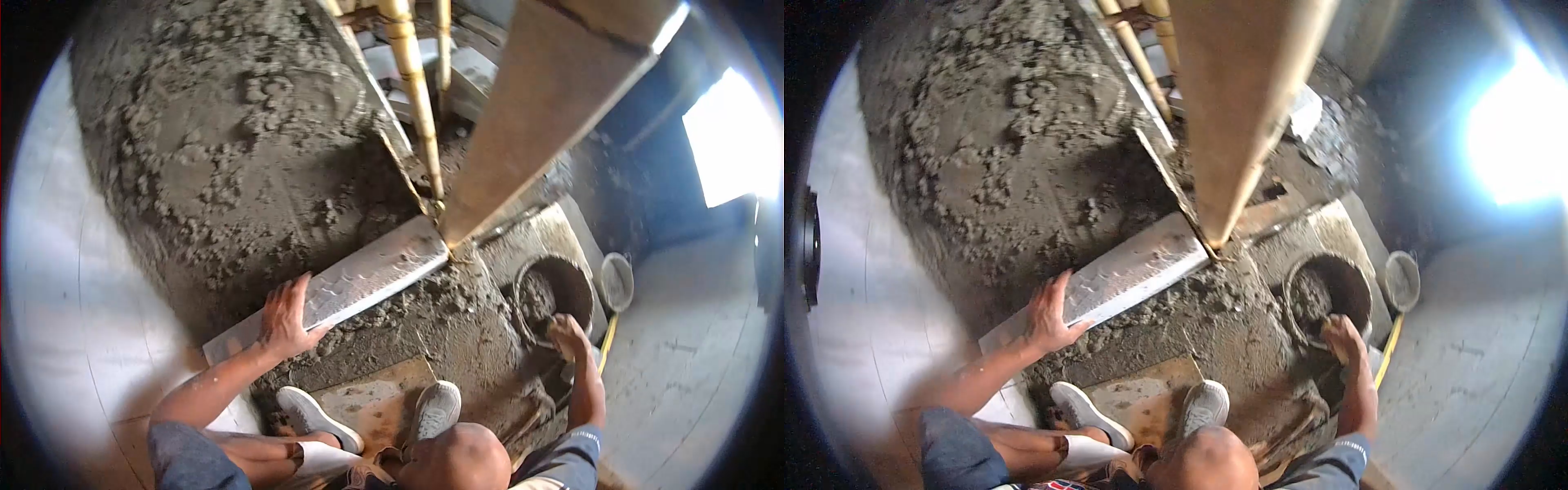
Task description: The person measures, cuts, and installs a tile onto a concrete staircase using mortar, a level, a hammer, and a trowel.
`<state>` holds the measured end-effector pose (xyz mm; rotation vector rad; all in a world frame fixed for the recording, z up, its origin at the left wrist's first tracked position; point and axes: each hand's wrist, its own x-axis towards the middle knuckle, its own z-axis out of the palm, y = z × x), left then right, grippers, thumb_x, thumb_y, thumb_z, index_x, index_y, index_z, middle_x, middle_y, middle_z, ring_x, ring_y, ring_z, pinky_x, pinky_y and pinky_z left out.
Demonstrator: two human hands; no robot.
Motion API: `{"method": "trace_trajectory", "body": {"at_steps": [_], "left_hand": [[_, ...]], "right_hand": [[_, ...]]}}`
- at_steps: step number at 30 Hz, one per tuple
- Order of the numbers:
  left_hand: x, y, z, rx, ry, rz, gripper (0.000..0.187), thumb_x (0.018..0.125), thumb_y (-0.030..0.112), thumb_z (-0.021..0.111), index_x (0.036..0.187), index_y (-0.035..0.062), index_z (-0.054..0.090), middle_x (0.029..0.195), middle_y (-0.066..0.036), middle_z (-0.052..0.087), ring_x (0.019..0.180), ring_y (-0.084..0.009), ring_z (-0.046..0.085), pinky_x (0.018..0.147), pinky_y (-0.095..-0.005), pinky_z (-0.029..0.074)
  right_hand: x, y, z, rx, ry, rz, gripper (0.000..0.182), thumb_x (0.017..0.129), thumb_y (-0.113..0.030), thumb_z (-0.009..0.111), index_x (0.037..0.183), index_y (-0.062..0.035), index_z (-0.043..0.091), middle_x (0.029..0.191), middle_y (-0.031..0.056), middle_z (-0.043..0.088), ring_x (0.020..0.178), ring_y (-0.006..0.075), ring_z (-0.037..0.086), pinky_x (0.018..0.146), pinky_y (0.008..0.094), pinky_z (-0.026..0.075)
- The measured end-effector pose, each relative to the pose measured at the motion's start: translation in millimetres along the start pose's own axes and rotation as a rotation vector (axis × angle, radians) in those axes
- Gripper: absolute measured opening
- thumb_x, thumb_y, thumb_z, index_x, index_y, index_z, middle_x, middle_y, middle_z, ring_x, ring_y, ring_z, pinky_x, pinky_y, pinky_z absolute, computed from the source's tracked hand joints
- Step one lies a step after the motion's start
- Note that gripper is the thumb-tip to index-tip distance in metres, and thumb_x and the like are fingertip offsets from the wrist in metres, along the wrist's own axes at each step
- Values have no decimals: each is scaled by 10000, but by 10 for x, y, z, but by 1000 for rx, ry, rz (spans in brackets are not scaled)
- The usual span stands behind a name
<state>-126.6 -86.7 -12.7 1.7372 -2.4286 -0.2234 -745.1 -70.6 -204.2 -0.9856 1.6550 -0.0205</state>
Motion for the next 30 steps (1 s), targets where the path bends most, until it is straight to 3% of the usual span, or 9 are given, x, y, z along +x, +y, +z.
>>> {"method": "trace_trajectory", "body": {"at_steps": [2, 4, 5, 8, 13, 18, 21, 27, 30], "left_hand": [[-30, -16, 2, 20, 20, -33, 979, 721, 364, 856, 1476, -2, 351, 1187, -235, 560, 1077, -409, 572, 932, -507, 455], [-31, 8, -30, 0, -100, -106, 1031, 709, 393, 861, 1505, 12, 328, 1304, -263, 526, 1166, -436, 553, 1025, -524, 420], [-21, 17, -50, -2, -132, -134, 1024, 726, 409, 843, 1517, 24, 318, 1312, -260, 523, 1180, -436, 546, 1031, -523, 414], [-19, 4, -75, 0, -90, -49, 1035, 732, 420, 829, 1530, 29, 298, 1333, -259, 509, 1200, -442, 529, 1033, -534, 407], [-68, -9, -180, -31, -175, -28, 1191, 710, 521, 830, 1581, 18, 192, 1513, -276, 372, 1380, -449, 393, 1151, -549, 309], [-394, -150, -271, 1, -160, -39, 1234, 692, 512, 843, 1589, 8, 161, 1543, -281, 332, 1406, -455, 355, 1152, -592, 275], [-619, -210, -397, 110, -52, -128, 1225, 603, 385, 889, 1551, -41, 241, 1469, -267, 407, 1347, -442, 400, 1157, -553, 284], [-919, -394, -245, 79, -77, -284, 1143, 661, 354, 870, 1550, -1, 246, 1459, -267, 401, 1319, -447, 406, 1137, -573, 282], [-899, -444, -173, 40, -16, -288, 1053, 681, 303, 866, 1516, 7, 298, 1359, -247, 476, 1233, -429, 467, 1091, -564, 325]], "right_hand": [[638, 1048, -3, 1, 80, -360, 73, 816, -144, 676, 834, -112, 613, 762, -25, 621, 726, 106, 642, 640, 301, 515], [158, 584, -52, -188, -7, -412, 74, 813, -94, 654, 815, -143, 598, 769, -33, 631, 679, 102, 633, 619, 278, 514], [229, 595, -66, 77, -53, -153, 95, 803, -77, 654, 799, -137, 580, 742, -4, 620, 608, 139, 618, 537, 297, 494], [-202, 334, -45, 332, 44, -154, 130, 777, -63, 681, 787, -102, 557, 622, 9, 538, 507, 150, 551, 442, 327, 434], [-644, 80, -74, 123, 247, -103, 155, 731, -73, 708, 811, -49, 579, 615, 36, 570, 494, 177, 580, 441, 348, 451], [-1040, 101, -203, 65, 304, -133, 172, 729, -67, 716, 823, -25, 578, 606, 58, 578, 466, 172, 573, 425, 336, 444], [-1486, -333, -270, 79, 229, -211, 180, 763, -50, 728, 891, -16, 605, 637, 51, 584, 494, 144, 574, 445, 324, 467], [-1988, -1505, -170, -116, 50, -133, 327, 810, -59, 772, 1102, 9, 642, 707, 38, 617, 529, 120, 576, 499, 317, 495], [-2047, -2207, 32, -186, -125, -168, 281, 828, -121, 751, 1065, -12, 648, 697, 19, 604, 562, 103, 584, 528, 294, 493]]}}
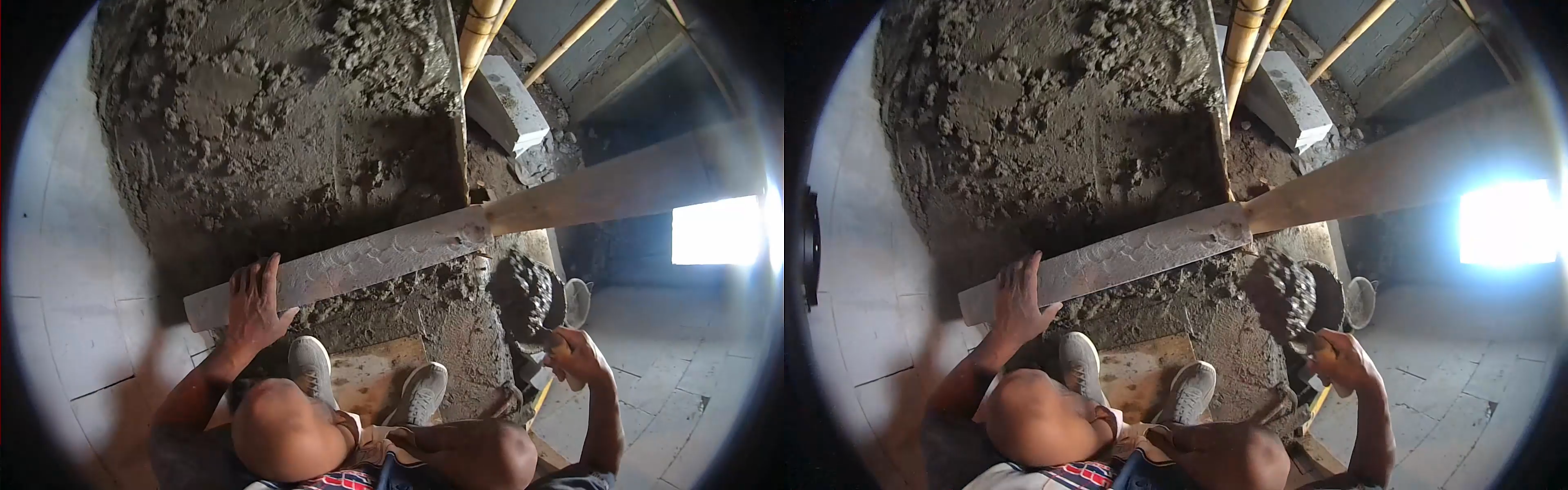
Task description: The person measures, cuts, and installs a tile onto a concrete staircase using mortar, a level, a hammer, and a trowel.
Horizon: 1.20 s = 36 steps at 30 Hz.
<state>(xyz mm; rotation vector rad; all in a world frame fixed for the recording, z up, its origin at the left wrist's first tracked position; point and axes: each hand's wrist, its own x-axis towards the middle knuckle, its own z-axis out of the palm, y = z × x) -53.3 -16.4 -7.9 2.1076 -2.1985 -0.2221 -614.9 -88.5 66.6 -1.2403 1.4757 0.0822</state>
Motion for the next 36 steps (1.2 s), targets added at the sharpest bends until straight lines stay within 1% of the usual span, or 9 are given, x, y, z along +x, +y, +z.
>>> {"method": "trace_trajectory", "body": {"at_steps": [4, 8, 10, 15, 16, 17, 22, 27, 36], "left_hand": [[-16, -49, 10, -30, 34, 19, 1070, 639, 259, 902, 1502, 16, 318, 1313, -223, 504, 1172, -405, 511, 1048, -546, 359], [-16, -85, 0, -52, 58, 27, 1084, 610, 228, 923, 1495, 27, 332, 1303, -215, 504, 1158, -393, 520, 1009, -538, 378], [-19, -111, 16, -48, 66, 14, 1067, 575, 197, 909, 1477, 20, 367, 1268, -185, 538, 1136, -351, 545, 995, -515, 390], [-20, -164, 87, -70, 72, 11, 1059, 593, 155, 891, 1497, 38, 352, 1299, -181, 514, 1153, -376, 529, 969, -516, 396], [-19, -169, 90, -71, 77, 16, 1035, 595, 142, 871, 1491, 37, 365, 1293, -179, 520, 1150, -372, 533, 958, -515, 402], [-11, -163, 48, -22, 57, 22, 684, 816, 136, 671, 1447, 16, 434, 1227, -167, 565, 1096, -313, 557, 952, -504, 407], [30, -178, 5, -40, 22, 21, 653, 821, 108, 665, 1432, 15, 454, 1188, -153, 575, 1069, -300, 561, 936, -496, 411], [19, -170, 36, -49, 23, 26, 655, 820, 83, 661, 1437, 16, 450, 1181, -149, 573, 1059, -298, 557, 934, -491, 410], [16, -149, 37, -48, -32, -11, 680, 798, 32, 638, 1444, 16, 426, 1218, -174, 554, 1098, -327, 554, 952, -505, 396]], "right_hand": [[252, -1008, 146, 178, -193, -150, 275, 835, -191, 727, 1041, -24, 654, 701, 9, 601, 586, 96, 590, 541, 283, 490], [640, -1980, 330, -326, 23, -285, 218, 883, -158, 645, 1024, 8, 639, 743, 40, 613, 588, 104, 591, 538, 280, 494], [1029, -1809, 277, -552, 298, -752, 479, 772, -256, 741, 1185, -39, 631, 1077, 224, 682, 954, 376, 688, 824, 444, 546], [1272, -2938, 675, -1330, 207, -423, 440, 708, -93, 703, 1146, -89, 661, 1076, 121, 676, 935, 336, 688, 813, 434, 558], [1286, -3012, 724, -1338, 192, -416, 440, 708, -93, 703, 1146, -89, 661, 1076, 121, 676, 935, 336, 688, 813, 434, 558], [1301, -3070, 761, -1385, 238, -389, 397, 726, -96, 690, 1122, -89, 661, 1064, 120, 680, 943, 322, 693, 807, 443, 557], [1399, -3078, 753, -1224, 274, -481, 318, 771, -103, 660, 1089, -101, 664, 1041, 112, 689, 933, 301, 702, 752, 441, 563], [1445, -3142, 727, -1673, 157, -354, 268, 825, -99, 681, 1087, -151, 690, 1051, 75, 700, 825, 271, 721, 685, 405, 588], [1330, -3186, 628, -1728, 220, -337, 231, 850, -55, 673, 1070, -125, 689, 950, 87, 675, 841, 251, 718, 705, 376, 578]]}}
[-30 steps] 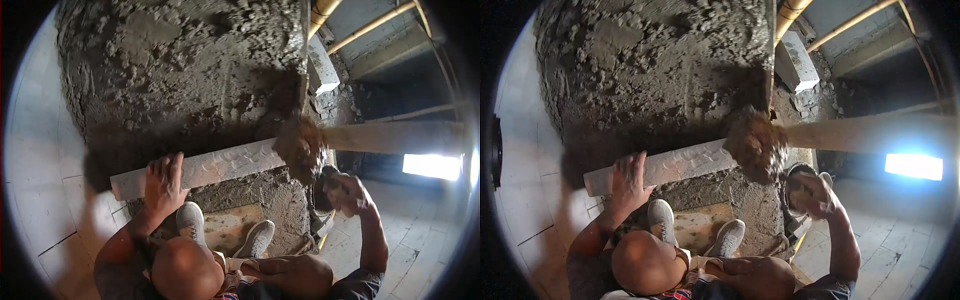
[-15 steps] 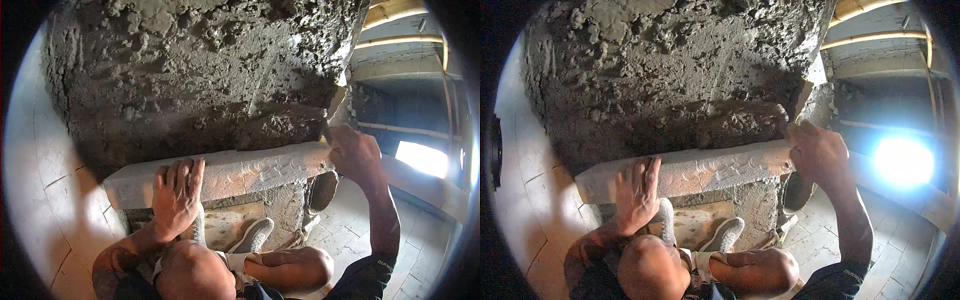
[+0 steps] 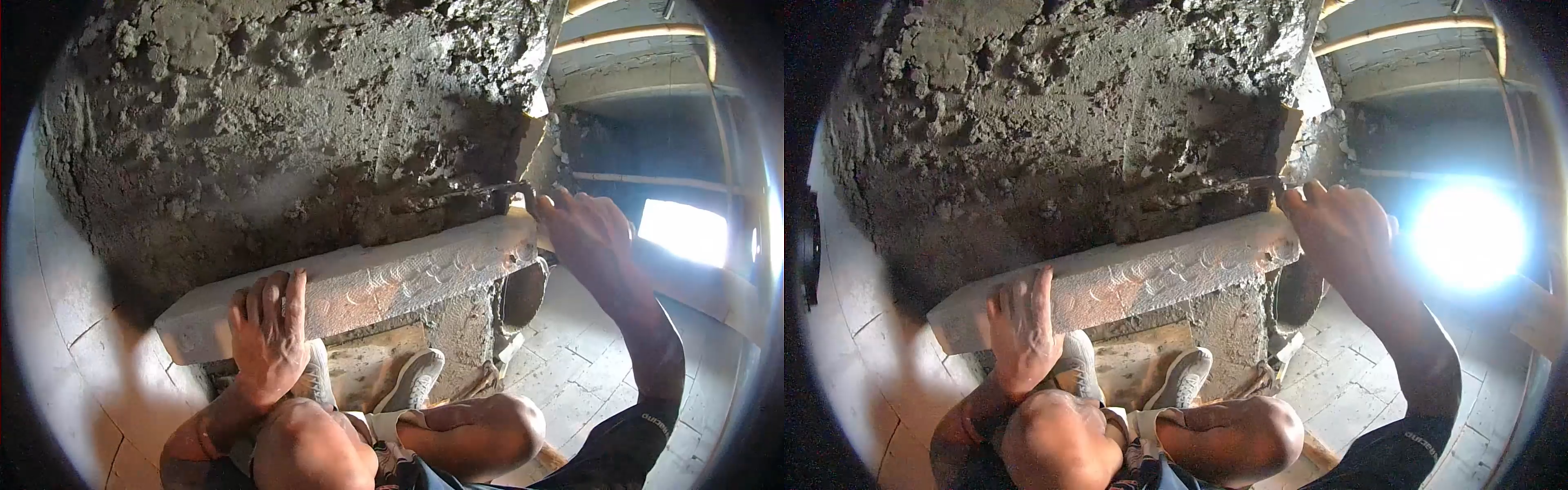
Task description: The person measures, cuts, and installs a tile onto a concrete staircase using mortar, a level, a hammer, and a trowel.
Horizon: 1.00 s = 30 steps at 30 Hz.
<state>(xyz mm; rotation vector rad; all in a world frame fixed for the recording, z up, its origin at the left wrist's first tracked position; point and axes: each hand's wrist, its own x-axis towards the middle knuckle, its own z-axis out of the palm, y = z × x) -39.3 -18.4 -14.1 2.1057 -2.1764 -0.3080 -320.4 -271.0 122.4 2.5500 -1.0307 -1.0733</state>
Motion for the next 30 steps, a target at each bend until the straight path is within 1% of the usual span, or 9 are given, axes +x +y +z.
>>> {"method": "trace_trajectory", "body": {"at_steps": [7, 10, 12, 16, 18, 19, 25, 27, 30], "left_hand": [[3, 19, 29, 9, 47, 25, 754, 761, 40, 665, 1464, 21, 394, 1207, -181, 553, 1104, -348, 562, 954, -517, 393], [2, -10, 69, 62, 12, 4, 1114, 558, 169, 905, 1514, 69, 342, 1265, -195, 540, 1165, -388, 541, 1005, -548, 388], [-19, 35, 44, 56, -4, -26, 1102, 561, 176, 909, 1505, 72, 350, 1277, -200, 539, 1167, -395, 540, 997, -553, 396], [41, 91, -42, 49, 1, -4, 1030, 629, 183, 868, 1500, 41, 337, 1278, -204, 535, 1138, -400, 552, 989, -561, 397], [40, 123, -41, 36, 3, 54, 1019, 652, 205, 880, 1499, 40, 339, 1298, -203, 527, 1171, -406, 542, 998, -572, 392], [34, 124, 13, 58, 47, 41, 1007, 664, 211, 880, 1498, 43, 342, 1306, -208, 524, 1179, -409, 540, 1004, -578, 390], [-3, 168, 57, 109, 24, -53, 1006, 678, 240, 877, 1505, 42, 339, 1363, -227, 496, 1224, -446, 489, 1045, -581, 357], [-5, 165, 59, 105, 53, -10, 1037, 656, 239, 886, 1511, 44, 333, 1364, -241, 492, 1223, -452, 481, 1052, -580, 353], [1, 197, 80, 135, 60, -6, 1050, 653, 224, 886, 1518, 45, 319, 1362, -250, 490, 1228, -460, 476, 1059, -582, 345]], "right_hand": [[-102, 71, 148, 6, 99, 16, 213, 866, -81, 665, 1078, -102, 665, 975, 90, 676, 817, 251, 708, 702, 386, 570], [-120, 49, 226, 44, -138, 118, 223, 869, -100, 662, 1092, -106, 654, 970, 76, 670, 830, 242, 696, 699, 382, 565], [-248, 69, 390, -36, 270, -24, 249, 850, -97, 671, 1098, -109, 644, 944, 53, 655, 851, 233, 685, 690, 375, 562], [-651, -61, 410, 1, 226, 142, 211, 846, -165, 701, 1037, -102, 634, 907, 82, 673, 798, 209, 694, 715, 358, 545], [-1034, -136, 540, 145, 551, 355, 234, 828, -210, 724, 1029, -137, 629, 945, 50, 663, 783, 196, 680, 724, 352, 542], [-1240, -121, 601, 307, 448, 346, 385, 809, -149, 750, 1161, -77, 610, 919, 114, 622, 849, 316, 682, 702, 404, 568], [-2357, -424, 2724, 714, 515, 599, 447, 882, -252, 760, 1252, -69, 588, 936, 150, 676, 770, 327, 698, 662, 430, 564], [-2609, -507, 3633, 642, 420, 722, 246, 938, -231, 664, 1114, -82, 577, 861, 149, 678, 685, 332, 701, 557, 448, 573], [-2598, -381, 4691, 492, 1, 795, 248, 959, -190, 563, 1165, -56, 593, 884, 203, 695, 743, 370, 722, 629, 478, 587]]}}
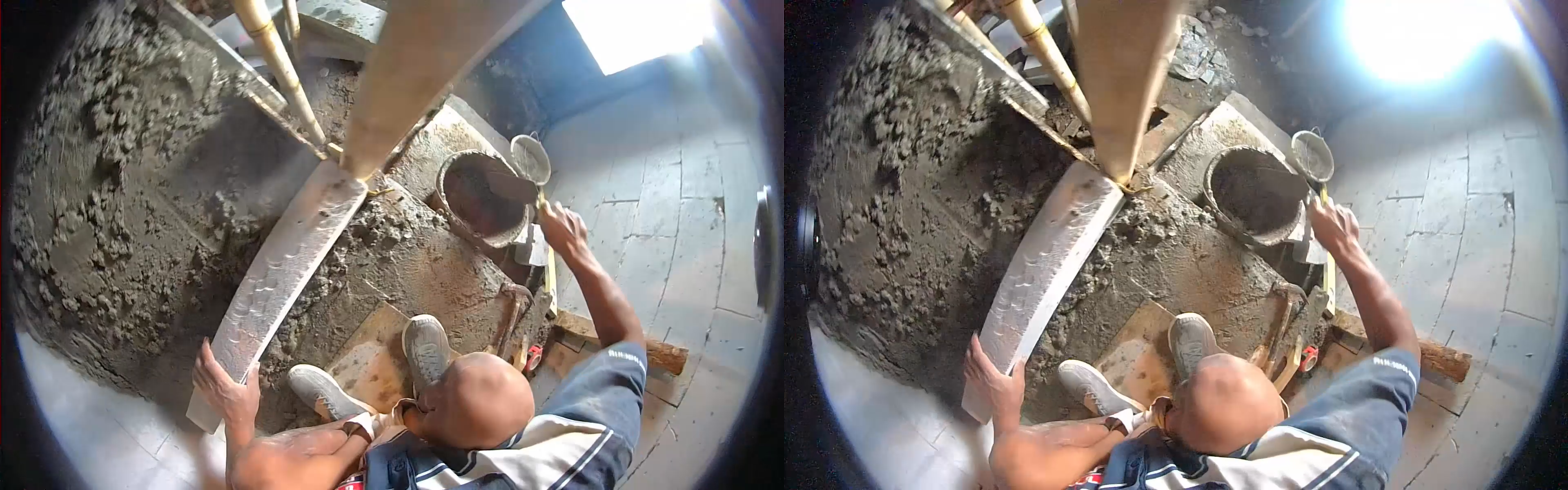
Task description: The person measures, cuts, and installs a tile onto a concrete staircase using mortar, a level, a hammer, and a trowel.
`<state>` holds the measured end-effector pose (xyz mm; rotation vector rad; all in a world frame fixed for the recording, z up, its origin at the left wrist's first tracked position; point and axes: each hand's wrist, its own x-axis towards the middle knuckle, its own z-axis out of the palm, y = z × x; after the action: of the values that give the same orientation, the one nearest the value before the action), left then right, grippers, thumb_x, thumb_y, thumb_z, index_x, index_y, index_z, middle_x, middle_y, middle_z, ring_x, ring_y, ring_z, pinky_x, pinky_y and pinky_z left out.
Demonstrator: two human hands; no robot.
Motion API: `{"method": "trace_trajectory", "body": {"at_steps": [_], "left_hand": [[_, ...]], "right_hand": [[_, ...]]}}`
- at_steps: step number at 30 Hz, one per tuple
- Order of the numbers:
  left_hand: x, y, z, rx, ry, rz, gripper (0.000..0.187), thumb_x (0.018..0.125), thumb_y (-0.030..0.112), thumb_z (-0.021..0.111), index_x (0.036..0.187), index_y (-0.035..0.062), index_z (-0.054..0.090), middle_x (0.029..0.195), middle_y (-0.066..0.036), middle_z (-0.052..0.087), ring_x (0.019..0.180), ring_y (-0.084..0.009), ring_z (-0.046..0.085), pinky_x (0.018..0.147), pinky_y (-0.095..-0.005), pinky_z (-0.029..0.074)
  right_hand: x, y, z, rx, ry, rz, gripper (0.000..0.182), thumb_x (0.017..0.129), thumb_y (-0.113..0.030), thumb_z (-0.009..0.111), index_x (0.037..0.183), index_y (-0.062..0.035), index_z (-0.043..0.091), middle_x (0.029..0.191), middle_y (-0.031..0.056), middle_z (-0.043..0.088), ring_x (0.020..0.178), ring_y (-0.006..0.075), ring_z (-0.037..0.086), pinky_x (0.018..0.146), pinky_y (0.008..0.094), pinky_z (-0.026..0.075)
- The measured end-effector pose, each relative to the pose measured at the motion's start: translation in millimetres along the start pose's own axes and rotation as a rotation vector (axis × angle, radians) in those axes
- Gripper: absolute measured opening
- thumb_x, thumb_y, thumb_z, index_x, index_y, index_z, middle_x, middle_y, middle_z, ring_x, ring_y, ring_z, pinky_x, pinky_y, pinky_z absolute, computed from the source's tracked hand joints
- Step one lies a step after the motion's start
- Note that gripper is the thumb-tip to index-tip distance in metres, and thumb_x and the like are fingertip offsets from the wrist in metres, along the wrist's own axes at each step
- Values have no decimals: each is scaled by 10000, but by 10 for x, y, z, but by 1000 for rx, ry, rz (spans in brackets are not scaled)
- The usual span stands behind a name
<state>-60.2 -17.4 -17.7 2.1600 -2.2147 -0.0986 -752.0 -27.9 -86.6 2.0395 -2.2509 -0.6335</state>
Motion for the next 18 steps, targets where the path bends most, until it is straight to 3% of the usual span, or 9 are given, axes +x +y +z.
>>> {"method": "trace_trajectory", "body": {"at_steps": [3, 5, 6, 7, 8, 11, 13, 15, 18], "left_hand": [[-39, -20, 0, 30, -26, -12, 1063, 654, 206, 884, 1528, 44, 300, 1372, -264, 483, 1247, -473, 464, 1077, -581, 332], [-46, 10, -30, 50, -35, -17, 1070, 656, 200, 881, 1533, 42, 289, 1384, -272, 475, 1264, -481, 453, 1090, -580, 325], [-43, 36, -53, 48, -60, -40, 1079, 661, 199, 877, 1542, 43, 275, 1407, -284, 457, 1285, -486, 439, 1105, -579, 315], [-20, 75, -53, 43, -79, -67, 1088, 666, 199, 874, 1551, 43, 261, 1429, -296, 438, 1305, -490, 424, 1119, -577, 306], [1, 79, -80, 63, -72, -58, 1088, 666, 199, 874, 1551, 43, 261, 1429, -296, 438, 1305, -490, 424, 1119, -577, 306], [28, 237, -211, 30, -170, -129, 1164, 665, 221, 875, 1592, 68, 188, 1503, -285, 383, 1397, -474, 346, 1181, -569, 235], [77, 197, -267, 28, -194, -74, 1177, 658, 219, 879, 1595, 76, 181, 1511, -285, 373, 1401, -471, 343, 1181, -568, 240], [132, 221, -303, 15, -215, -31, 1190, 652, 217, 882, 1599, 84, 174, 1518, -285, 362, 1405, -469, 340, 1181, -568, 245], [244, 305, -347, -3, -249, -53, 1214, 647, 221, 892, 1607, 102, 157, 1538, -290, 338, 1417, -477, 322, 1186, -567, 247]], "right_hand": [[661, -150, 258, 93, -182, 198, 221, 949, -149, 560, 993, -24, 736, 1014, 203, 732, 876, 350, 742, 747, 443, 600], [1033, -543, 384, 35, -210, 194, 153, 893, -174, 664, 924, -112, 800, 913, 88, 773, 849, 308, 753, 645, 493, 606], [1355, -639, 1404, 51, -219, 105, 112, 867, -173, 701, 838, -152, 807, 879, 52, 775, 791, 302, 748, 611, 518, 595], [1484, -918, 1231, -111, -491, 28, 131, 876, -186, 693, 819, -148, 805, 838, 60, 769, 744, 297, 739, 599, 513, 589], [1296, -1034, 587, -297, -346, -202, 168, 906, -207, 663, 847, -135, 802, 870, 68, 771, 763, 279, 741, 605, 484, 594], [1025, -593, 419, 125, -237, -49, 188, 924, -192, 622, 947, -123, 795, 892, 87, 771, 811, 297, 748, 655, 429, 614], [839, -163, 125, 21, -339, -269, 178, 865, -138, 637, 971, -113, 779, 820, 84, 747, 822, 294, 751, 655, 417, 607], [521, -26, -31, 131, -149, -73, 112, 849, -134, 630, 827, -82, 726, 795, 135, 730, 806, 315, 741, 625, 443, 581], [92, -125, 242, 403, 47, 263, 137, 908, -134, 568, 1005, -60, 629, 858, 204, 707, 779, 402, 698, 676, 515, 549]]}}
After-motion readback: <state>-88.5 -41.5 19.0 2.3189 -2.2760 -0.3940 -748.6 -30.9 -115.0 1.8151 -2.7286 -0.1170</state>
